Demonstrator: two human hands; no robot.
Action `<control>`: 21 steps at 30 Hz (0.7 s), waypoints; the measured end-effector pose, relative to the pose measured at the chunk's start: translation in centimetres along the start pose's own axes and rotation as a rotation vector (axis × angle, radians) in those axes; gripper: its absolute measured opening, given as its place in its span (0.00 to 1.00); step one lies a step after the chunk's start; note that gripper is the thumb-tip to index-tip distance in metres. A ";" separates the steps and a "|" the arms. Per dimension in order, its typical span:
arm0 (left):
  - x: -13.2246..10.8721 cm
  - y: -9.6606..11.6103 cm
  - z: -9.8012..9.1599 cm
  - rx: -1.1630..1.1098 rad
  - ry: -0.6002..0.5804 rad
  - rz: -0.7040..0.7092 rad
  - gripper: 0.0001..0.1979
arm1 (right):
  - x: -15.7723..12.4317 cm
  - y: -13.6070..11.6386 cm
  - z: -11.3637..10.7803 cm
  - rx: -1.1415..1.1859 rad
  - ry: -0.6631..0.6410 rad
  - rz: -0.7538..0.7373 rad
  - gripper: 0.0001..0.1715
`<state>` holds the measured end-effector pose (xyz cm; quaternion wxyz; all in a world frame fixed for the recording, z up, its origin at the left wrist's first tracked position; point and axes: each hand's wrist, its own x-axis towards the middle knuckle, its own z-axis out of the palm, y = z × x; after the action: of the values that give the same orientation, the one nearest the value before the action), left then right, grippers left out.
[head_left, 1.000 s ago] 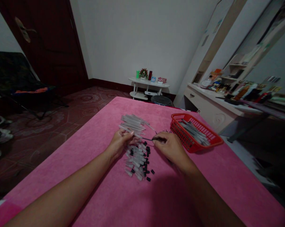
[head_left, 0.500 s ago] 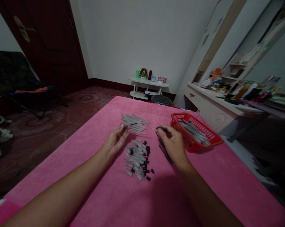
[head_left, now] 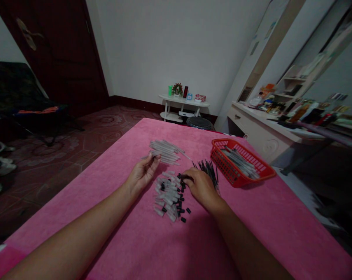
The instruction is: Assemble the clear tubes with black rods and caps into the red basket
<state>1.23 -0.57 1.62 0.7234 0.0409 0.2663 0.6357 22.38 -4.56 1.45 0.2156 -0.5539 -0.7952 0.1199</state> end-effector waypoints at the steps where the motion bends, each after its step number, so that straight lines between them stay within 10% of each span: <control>1: -0.1 -0.1 0.0 0.006 -0.001 0.000 0.13 | 0.0 0.0 0.1 -0.017 0.001 0.002 0.11; 12: 0.4 -0.7 -0.9 0.126 -0.033 0.011 0.11 | 0.0 0.0 0.5 -0.040 0.014 0.069 0.06; 21: 0.4 -1.3 -1.3 0.325 -0.142 0.079 0.04 | 0.5 -0.7 0.3 0.542 0.170 0.095 0.10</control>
<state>1.85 -0.74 -0.11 0.6989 0.2121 0.3120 0.6077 21.54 -4.32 1.56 0.4159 -0.5208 -0.6864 0.2910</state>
